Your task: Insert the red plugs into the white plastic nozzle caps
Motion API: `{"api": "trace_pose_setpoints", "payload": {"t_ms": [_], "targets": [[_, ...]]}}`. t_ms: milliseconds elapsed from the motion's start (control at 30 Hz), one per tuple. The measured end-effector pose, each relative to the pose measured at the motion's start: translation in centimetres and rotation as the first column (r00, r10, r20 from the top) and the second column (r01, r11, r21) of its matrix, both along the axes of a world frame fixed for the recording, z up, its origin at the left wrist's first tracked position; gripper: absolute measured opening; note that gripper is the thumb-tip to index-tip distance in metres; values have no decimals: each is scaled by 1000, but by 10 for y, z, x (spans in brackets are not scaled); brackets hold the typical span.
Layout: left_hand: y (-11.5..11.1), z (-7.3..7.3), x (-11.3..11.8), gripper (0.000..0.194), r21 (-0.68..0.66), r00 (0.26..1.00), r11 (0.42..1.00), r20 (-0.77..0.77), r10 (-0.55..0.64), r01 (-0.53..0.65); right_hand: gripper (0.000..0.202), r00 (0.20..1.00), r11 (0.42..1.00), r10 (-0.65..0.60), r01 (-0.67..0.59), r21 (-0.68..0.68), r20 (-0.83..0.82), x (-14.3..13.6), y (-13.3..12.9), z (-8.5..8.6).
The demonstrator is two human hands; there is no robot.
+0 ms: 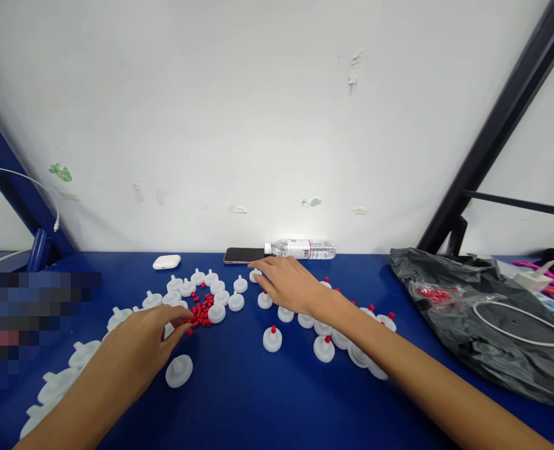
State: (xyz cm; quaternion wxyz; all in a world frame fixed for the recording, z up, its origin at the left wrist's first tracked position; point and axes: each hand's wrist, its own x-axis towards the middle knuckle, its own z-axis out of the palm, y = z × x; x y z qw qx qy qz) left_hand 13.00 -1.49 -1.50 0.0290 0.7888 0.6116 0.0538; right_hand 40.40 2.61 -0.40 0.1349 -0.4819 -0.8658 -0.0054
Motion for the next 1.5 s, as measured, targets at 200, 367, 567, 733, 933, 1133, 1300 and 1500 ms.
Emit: {"api": "trace_pose_setpoints", "payload": {"t_ms": [200, 367, 567, 733, 933, 1133, 1300, 1500], "targets": [[-3, 2, 3, 31, -20, 993, 998, -96, -65, 63, 56, 993, 981, 109, -100, -165, 48, 11, 10, -11], [-5, 3, 5, 34, -15, 984, 996, -154, -91, 90, 55, 990, 982, 137, -130, -140, 38, 8, 6, -8], [-8, -1, 8, 33, 23, 979, 992, -165, -119, 124, 42, 986, 987, 159, -158, 27, -46, 0, -6, 11], [-8, -2, 10, 32, 47, 984, 991, -134, -119, 126, 24, 976, 970, 216, -211, 123, -36, -11, -21, 16], [-12, 7, 9, 25, 216, 955, 973, 261, -141, 85, 12, 906, 886, 393, -418, 198, 156, -25, -40, 10], [-23, 18, 15, 25, 24, 527, 999, 849, -38, 34, 5, 882, 831, 440, -471, 297, 169, -30, -50, 13], [-26, 26, 19, 19, -56, 464, 989, 886, -15, 139, 7, 882, 822, 444, -472, 320, 159, -31, -51, 13], [-25, 20, 20, 20, -32, 537, 992, 843, -40, 124, 14, 866, 795, 460, -501, 342, 197, -30, -51, 11]]}}
